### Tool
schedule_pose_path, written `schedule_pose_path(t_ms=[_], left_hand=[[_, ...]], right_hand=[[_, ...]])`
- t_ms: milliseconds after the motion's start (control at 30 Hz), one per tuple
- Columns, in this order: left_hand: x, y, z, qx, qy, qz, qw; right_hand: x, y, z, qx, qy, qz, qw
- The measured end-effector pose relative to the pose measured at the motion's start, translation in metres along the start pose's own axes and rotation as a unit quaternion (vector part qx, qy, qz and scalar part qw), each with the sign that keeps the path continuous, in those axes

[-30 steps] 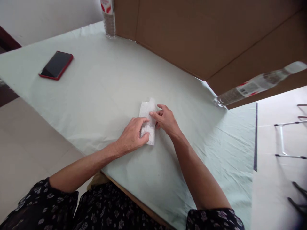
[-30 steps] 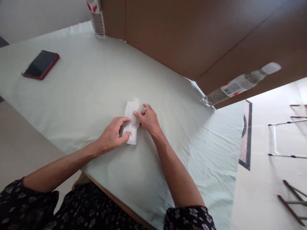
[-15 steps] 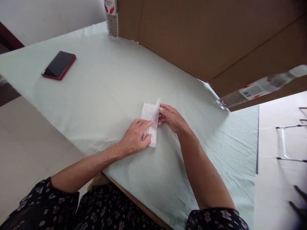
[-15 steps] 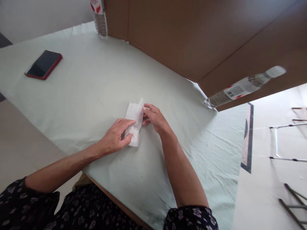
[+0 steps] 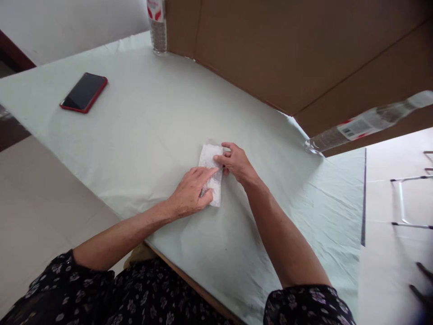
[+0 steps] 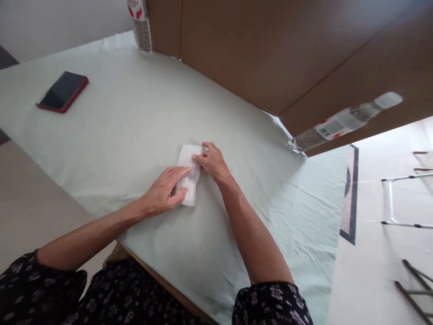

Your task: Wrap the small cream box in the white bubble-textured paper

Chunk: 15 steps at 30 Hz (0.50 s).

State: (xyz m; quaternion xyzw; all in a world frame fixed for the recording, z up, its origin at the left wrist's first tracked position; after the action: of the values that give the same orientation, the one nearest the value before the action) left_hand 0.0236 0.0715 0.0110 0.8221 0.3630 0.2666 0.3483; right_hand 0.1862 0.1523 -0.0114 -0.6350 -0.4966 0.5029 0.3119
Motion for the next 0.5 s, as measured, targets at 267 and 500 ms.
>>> schedule_pose_path(t_ms=[267, 500], left_hand=[[-0.006, 0.003, -0.004, 0.072, 0.090, 0.025, 0.993], [-0.010, 0.020, -0.011, 0.168, 0.143, 0.096, 0.971]], right_hand=[[0.005, -0.001, 0.003, 0.007, 0.017, -0.023, 1.000], [0.004, -0.007, 0.007, 0.042, -0.019, -0.034, 0.998]])
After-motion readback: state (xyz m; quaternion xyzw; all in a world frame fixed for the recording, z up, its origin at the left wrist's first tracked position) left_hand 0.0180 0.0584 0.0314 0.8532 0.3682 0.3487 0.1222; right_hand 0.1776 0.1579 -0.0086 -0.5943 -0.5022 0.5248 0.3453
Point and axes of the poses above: each hand's wrist, its own x-axis towards the middle knuckle, its own z-axis out of the palm, y = z × x, the point moved 6 cm from there along x, towards the middle knuckle, and after that the axes turned 4 degrees about -y, right-handed, at the moved point
